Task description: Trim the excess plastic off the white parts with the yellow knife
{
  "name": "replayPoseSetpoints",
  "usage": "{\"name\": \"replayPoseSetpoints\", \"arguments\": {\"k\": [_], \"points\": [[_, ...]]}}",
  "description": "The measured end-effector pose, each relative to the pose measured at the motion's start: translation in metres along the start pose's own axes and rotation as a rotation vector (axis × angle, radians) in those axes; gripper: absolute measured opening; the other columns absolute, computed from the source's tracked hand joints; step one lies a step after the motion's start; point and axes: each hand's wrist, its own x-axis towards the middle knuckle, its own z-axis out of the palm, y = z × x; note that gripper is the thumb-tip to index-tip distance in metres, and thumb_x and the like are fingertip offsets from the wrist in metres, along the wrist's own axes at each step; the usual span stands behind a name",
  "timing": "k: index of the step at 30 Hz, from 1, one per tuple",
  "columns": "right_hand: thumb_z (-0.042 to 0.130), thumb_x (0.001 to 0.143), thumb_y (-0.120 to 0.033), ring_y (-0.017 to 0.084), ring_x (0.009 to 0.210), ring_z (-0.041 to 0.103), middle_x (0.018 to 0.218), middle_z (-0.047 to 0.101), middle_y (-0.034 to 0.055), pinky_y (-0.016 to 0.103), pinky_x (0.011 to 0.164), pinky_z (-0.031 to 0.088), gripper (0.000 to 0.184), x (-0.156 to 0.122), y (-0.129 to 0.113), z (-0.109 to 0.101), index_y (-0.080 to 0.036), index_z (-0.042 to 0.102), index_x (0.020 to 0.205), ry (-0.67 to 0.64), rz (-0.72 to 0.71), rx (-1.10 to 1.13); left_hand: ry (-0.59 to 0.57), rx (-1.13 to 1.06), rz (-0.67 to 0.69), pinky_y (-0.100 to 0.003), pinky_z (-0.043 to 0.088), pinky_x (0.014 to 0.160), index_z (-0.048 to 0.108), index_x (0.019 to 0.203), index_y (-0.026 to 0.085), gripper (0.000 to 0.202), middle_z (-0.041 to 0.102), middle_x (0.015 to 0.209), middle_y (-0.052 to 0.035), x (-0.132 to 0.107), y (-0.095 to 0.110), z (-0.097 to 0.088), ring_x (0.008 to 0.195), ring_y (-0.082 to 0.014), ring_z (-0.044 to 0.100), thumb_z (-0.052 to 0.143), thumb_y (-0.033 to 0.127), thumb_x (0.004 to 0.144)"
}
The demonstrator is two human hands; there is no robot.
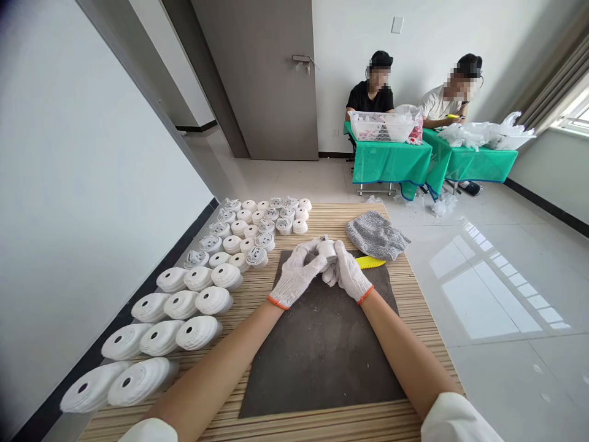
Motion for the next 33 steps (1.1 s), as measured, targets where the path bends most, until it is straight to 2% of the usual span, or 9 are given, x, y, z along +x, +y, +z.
{"name": "replayPoseSetpoints", "arguments": {"k": [7, 11, 15, 19, 23, 25, 28, 30, 33], "points": [[0.03, 0.1, -0.074, 0.011, 0.047, 0.052, 0.053, 0.061, 0.0053, 0.022, 0.045, 0.042, 0.071, -0.0067, -0.0056, -0.0004, -0.016, 0.066, 0.082, -0.02, -0.02, -0.019, 0.059, -0.016, -0.025, -0.036, 0.048, 0.103, 0.073, 0.121, 0.029, 0.039, 0.07, 0.126, -0.0048, 0.0029, -0.0084, 0.0018, 0.114, -0.0234, 0.066, 0.057, 0.053, 0.095], [0.032, 0.101, -0.073, 0.013, 0.048, 0.055, 0.051, 0.06, 0.006, 0.022, 0.043, 0.04, 0.07, -0.0084, -0.0049, -0.0022, -0.015, 0.067, 0.082, -0.031, -0.006, -0.047, 0.054, 0.016, -0.071, -0.036, 0.05, 0.09, 0.071, 0.103, 0.025, 0.041, 0.072, 0.105, -0.0044, 0.0027, -0.009, -0.0007, 0.097, -0.0224, 0.068, 0.052, 0.06, 0.096], [0.035, 0.099, -0.074, 0.012, 0.046, 0.054, 0.051, 0.061, 0.005, 0.021, 0.043, 0.041, 0.068, -0.0091, -0.004, -0.0023, -0.016, 0.067, 0.082, -0.048, -0.016, -0.061, 0.055, 0.098, -0.056, -0.035, 0.047, 0.085, 0.067, 0.092, 0.024, 0.042, 0.069, 0.097, -0.0023, 0.0024, -0.0065, -0.0029, 0.09, -0.0212, 0.065, 0.048, 0.062, 0.096], [0.041, 0.097, -0.075, 0.011, 0.045, 0.053, 0.055, 0.064, 0.0038, 0.021, 0.045, 0.044, 0.063, -0.0096, -0.004, -0.0017, -0.018, 0.065, 0.08, -0.072, -0.057, -0.063, 0.062, 0.137, -0.064, -0.034, 0.047, 0.082, 0.064, 0.086, 0.024, 0.041, 0.066, 0.092, -0.0014, 0.0034, -0.0049, -0.0028, 0.087, -0.0205, 0.063, 0.051, 0.062, 0.094], [0.055, 0.097, -0.065, 0.011, 0.049, 0.055, 0.057, 0.063, 0.0033, 0.021, 0.045, 0.045, 0.052, -0.0084, -0.001, -0.0018, -0.017, 0.065, 0.079, -0.084, -0.083, -0.083, 0.059, 0.13, -0.091, -0.033, 0.049, 0.083, 0.068, 0.093, 0.024, 0.034, 0.068, 0.092, -0.0011, 0.004, -0.0061, -0.0019, 0.088, -0.0201, 0.064, 0.062, 0.057, 0.088], [0.057, 0.1, -0.057, 0.01, 0.053, 0.057, 0.066, 0.065, 0.0025, 0.021, 0.049, 0.048, 0.046, -0.0073, 0.0007, -0.0019, -0.015, 0.066, 0.085, -0.084, -0.081, -0.091, 0.054, 0.092, -0.098, -0.033, 0.049, 0.083, 0.068, 0.097, 0.024, 0.033, 0.069, 0.093, -0.0012, 0.0034, -0.0067, -0.0014, 0.089, -0.0198, 0.064, 0.065, 0.056, 0.087], [0.06, 0.102, -0.044, 0.013, 0.074, 0.066, 0.096, 0.07, 0.0047, 0.028, 0.066, 0.058, 0.033, -0.0067, 0.0012, -0.0021, -0.014, 0.067, 0.11, -0.078, -0.076, -0.092, 0.044, -0.003, -0.076, -0.031, 0.049, 0.082, 0.067, 0.093, 0.023, 0.034, 0.069, 0.091, -0.0011, 0.0015, -0.0057, -0.0006, 0.087, -0.0184, 0.064, 0.06, 0.056, 0.09], [0.063, 0.1, -0.04, 0.018, 0.093, 0.069, 0.115, 0.068, 0.008, 0.036, 0.08, 0.061, 0.034, -0.0074, -0.0001, -0.0021, -0.015, 0.064, 0.124, -0.074, -0.075, -0.09, 0.053, -0.027, -0.039, -0.03, 0.048, 0.082, 0.065, 0.086, 0.022, 0.033, 0.068, 0.091, -0.0005, 0.0003, -0.0038, -0.0001, 0.087, -0.0173, 0.063, 0.055, 0.053, 0.094], [0.064, 0.1, -0.039, 0.023, 0.108, 0.067, 0.128, 0.064, 0.0104, 0.043, 0.091, 0.059, 0.038, -0.0094, -0.0026, -0.0021, -0.016, 0.062, 0.13, -0.072, -0.076, -0.092, 0.063, -0.017, -0.016, -0.029, 0.046, 0.084, 0.061, 0.08, 0.022, 0.033, 0.065, 0.09, 0.001, -0.0003, -0.0007, 0.0003, 0.089, -0.016, 0.061, 0.052, 0.049, 0.096]]}}
